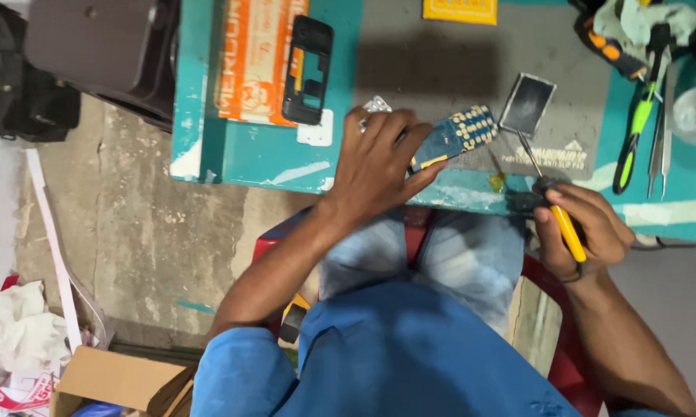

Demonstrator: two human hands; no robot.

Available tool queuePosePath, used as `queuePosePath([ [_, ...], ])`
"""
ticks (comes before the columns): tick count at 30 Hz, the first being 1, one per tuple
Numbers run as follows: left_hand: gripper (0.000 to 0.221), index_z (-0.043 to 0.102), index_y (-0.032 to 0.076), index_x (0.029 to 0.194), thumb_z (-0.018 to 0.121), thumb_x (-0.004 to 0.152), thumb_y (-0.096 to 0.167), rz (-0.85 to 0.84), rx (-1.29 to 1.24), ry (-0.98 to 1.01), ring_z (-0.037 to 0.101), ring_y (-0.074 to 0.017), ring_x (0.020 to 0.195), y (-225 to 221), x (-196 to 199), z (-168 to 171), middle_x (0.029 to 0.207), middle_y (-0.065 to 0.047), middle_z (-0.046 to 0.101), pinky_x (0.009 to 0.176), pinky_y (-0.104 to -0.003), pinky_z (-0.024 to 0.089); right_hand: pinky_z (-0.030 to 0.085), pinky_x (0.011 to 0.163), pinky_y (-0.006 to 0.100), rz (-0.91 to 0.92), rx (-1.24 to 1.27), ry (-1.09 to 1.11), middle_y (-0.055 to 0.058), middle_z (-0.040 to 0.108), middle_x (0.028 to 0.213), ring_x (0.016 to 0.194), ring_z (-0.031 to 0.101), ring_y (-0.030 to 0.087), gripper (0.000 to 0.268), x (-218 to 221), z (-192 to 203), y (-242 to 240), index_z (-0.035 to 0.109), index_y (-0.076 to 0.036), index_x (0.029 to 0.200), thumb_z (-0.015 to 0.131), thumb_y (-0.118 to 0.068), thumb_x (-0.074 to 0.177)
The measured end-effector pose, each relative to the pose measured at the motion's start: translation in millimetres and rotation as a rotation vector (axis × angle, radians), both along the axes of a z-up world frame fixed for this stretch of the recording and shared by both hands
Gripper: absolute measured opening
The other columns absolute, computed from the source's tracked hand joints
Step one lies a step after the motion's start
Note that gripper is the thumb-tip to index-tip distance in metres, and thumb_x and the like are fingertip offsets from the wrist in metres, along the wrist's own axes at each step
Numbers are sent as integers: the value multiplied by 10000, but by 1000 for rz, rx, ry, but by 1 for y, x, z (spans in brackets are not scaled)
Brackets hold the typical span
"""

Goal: The person cleans a mobile phone circuit board with a brush and then uses a soldering iron to work on specific contact points. The person handles the circuit board and a keypad component on a workbench.

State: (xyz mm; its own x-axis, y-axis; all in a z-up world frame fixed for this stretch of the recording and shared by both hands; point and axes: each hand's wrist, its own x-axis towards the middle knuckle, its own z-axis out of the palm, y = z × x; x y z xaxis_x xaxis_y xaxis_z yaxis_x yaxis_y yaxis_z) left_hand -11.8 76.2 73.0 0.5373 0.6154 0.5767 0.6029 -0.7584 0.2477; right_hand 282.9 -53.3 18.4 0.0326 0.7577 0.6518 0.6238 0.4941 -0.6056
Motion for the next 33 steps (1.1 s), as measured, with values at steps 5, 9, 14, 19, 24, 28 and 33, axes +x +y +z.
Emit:
queuePosePath([
  [5,522,669,31,1202,814,961,470,239,82,52,529,-251,956,-30,11,-7,1073,-84,570,915,-480,387,592,847,304,-1,-17,0,259,730,1114,947,745,285,193,-2,0,-2,693,58,1168,782,-51,1035],
  [9,604,673,2,1164,789,928,545,247,39,29,525,-273,894,-24,23,-3,1014,-104,571,845,-460,376,603,861,312,18,5,6,250,736,1088,961,752,290,206,-6,1,2,689,58,1178,785,-61,1039],
  [14,638,676,17,1209,764,879,556,10,-167,-7,552,-277,988,-15,6,9,1089,-104,600,873,-419,391,594,812,302,18,-11,5,255,724,1098,918,747,282,217,-4,5,3,687,59,1143,791,-76,1009],
  [19,371,708,69,1212,794,948,315,-142,-297,-10,563,-244,1028,-7,-20,6,1124,-60,616,904,-412,397,594,787,307,39,-39,-8,261,729,1080,906,748,289,208,-7,9,0,685,58,1127,787,-51,983],
  [24,284,709,89,1163,815,956,251,-183,-268,-60,559,-244,1035,-7,-18,3,1131,-42,605,916,-415,398,584,738,301,83,-184,-23,250,733,1050,845,742,262,314,-14,22,-4,682,82,1188,827,-67,953],
  [28,297,703,95,1163,825,943,253,-195,-276,-75,562,-224,1043,-6,-17,1,1138,-29,604,929,-415,388,604,743,331,148,-174,-14,249,724,1011,890,751,318,316,-22,25,-2,692,68,1114,858,-71,884],
  [33,274,699,132,1151,833,933,230,-195,-299,-81,563,-207,1058,-1,-19,0,1143,5,611,938,-412,373,605,730,368,170,-116,-90,236,715,909,805,742,323,307,-28,27,9,686,82,1038,881,-42,837],
])
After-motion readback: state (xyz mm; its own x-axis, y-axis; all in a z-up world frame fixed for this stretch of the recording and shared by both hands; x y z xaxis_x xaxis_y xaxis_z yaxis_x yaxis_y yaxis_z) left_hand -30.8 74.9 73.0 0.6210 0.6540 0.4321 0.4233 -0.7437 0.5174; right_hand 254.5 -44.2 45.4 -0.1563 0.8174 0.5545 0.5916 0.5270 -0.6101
